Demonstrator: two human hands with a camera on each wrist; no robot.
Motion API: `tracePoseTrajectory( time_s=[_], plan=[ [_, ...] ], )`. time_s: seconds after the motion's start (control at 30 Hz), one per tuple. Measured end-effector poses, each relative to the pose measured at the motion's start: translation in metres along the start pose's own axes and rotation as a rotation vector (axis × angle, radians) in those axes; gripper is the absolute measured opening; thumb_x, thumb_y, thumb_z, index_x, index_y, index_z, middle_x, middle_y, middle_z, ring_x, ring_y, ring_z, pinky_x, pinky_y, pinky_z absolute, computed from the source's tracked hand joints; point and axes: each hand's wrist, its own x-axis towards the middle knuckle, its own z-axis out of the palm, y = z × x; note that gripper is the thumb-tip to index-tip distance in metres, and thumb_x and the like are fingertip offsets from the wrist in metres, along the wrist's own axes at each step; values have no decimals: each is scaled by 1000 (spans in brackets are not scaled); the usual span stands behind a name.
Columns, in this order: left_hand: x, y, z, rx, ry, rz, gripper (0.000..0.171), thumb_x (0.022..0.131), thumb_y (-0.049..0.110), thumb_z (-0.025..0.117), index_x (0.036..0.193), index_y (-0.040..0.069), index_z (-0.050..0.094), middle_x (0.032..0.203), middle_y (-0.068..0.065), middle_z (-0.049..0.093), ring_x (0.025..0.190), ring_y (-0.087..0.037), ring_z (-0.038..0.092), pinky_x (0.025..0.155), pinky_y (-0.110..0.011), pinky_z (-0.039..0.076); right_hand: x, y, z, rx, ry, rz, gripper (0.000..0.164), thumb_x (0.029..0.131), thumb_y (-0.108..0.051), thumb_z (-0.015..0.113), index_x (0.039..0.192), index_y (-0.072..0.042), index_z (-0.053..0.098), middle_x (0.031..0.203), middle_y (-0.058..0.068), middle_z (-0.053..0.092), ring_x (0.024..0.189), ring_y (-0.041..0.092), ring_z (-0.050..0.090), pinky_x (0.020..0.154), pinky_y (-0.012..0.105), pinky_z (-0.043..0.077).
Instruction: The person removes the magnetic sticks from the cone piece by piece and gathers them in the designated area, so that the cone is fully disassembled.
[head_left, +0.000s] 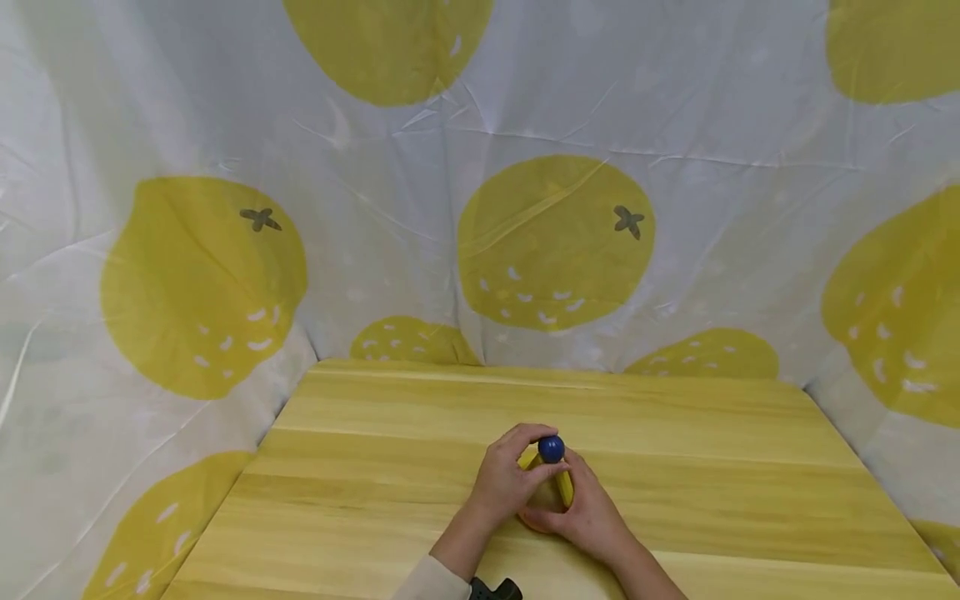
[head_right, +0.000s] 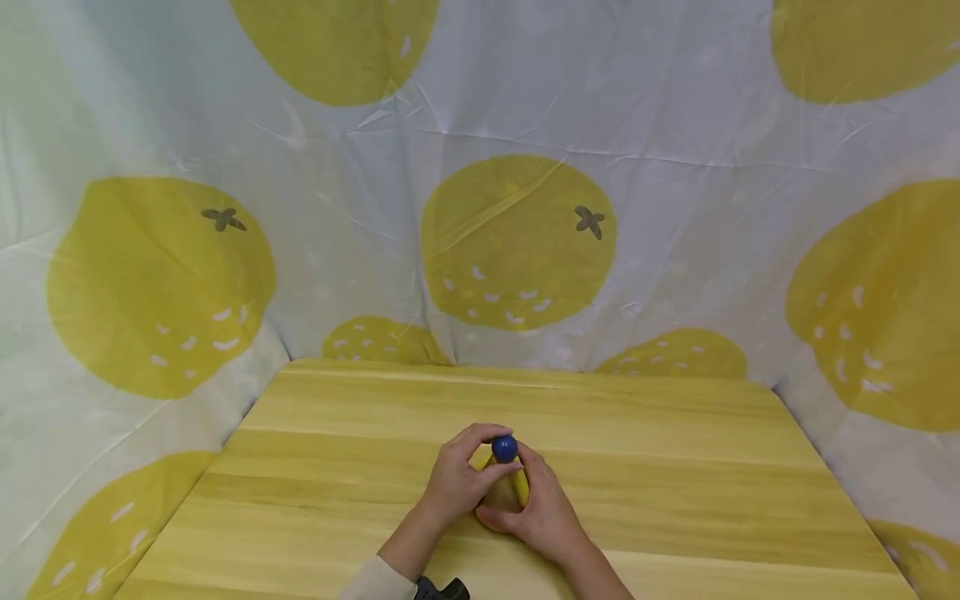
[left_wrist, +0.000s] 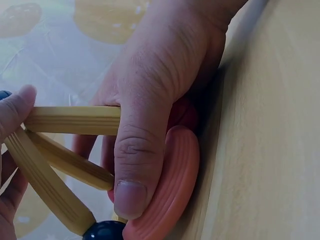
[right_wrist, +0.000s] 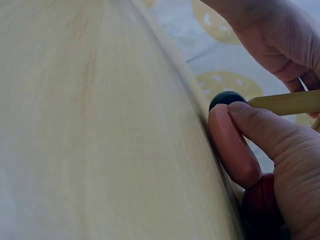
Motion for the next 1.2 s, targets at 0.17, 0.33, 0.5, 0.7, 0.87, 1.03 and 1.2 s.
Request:
tracePoseTrajectory(
  time_s=[0.17,0.33,0.5,0.7,0.87,1.03,1.2],
  plan=[
    [-1,-2,-1,42,53,50,48,78,15,88,122,11,68,114,-5,74,101,-18,72,89,-29,59,1,1,2,-9,14,0,103,67,-58,91,152,-45,35,158,-2,40,149,31,38,116,65,33],
    [-1,-4,0,53,97,50,49,77,17,89,122,15,70,109,-2,75,90,-15,64,79,-24,57,0,2,3,-13,21,-20,100,67,-58,91,149,-50,36,157,-5,42,147,27,40,117,61,34],
    [-2,-4,-1,51,124,58,50,76,17,90,122,16,70,105,-3,74,82,-15,62,70,-20,55,0,2,4,-4,28,-21,101,65,-58,92,149,-50,36,155,-5,44,143,24,45,114,55,38],
    [-3,-10,0,48,155,71,49,77,15,89,122,12,70,105,-5,75,78,-16,64,69,-22,55,2,1,2,-13,17,-15,101,65,-58,92,148,-50,36,154,-7,44,136,18,49,111,49,42],
    [-5,-16,4,2,197,76,49,79,9,87,124,9,67,108,-8,75,73,-17,65,66,-25,57,3,-1,2,-9,21,17,102,66,-56,92,150,-48,35,153,-4,45,129,18,53,106,47,45],
    [-9,-16,4,-37,246,1,48,83,8,84,127,7,65,111,-9,74,72,-14,66,66,-26,60,2,0,3,-17,15,25,106,65,-56,93,153,-38,37,153,-3,46,126,17,54,105,42,47],
    [-8,-19,1,-107,232,-75,48,84,6,83,128,7,64,109,-11,75,77,-15,70,69,-27,60,1,1,3,-19,26,24,111,63,-55,94,155,-31,37,153,-4,46,124,15,56,105,41,48]
  ],
)
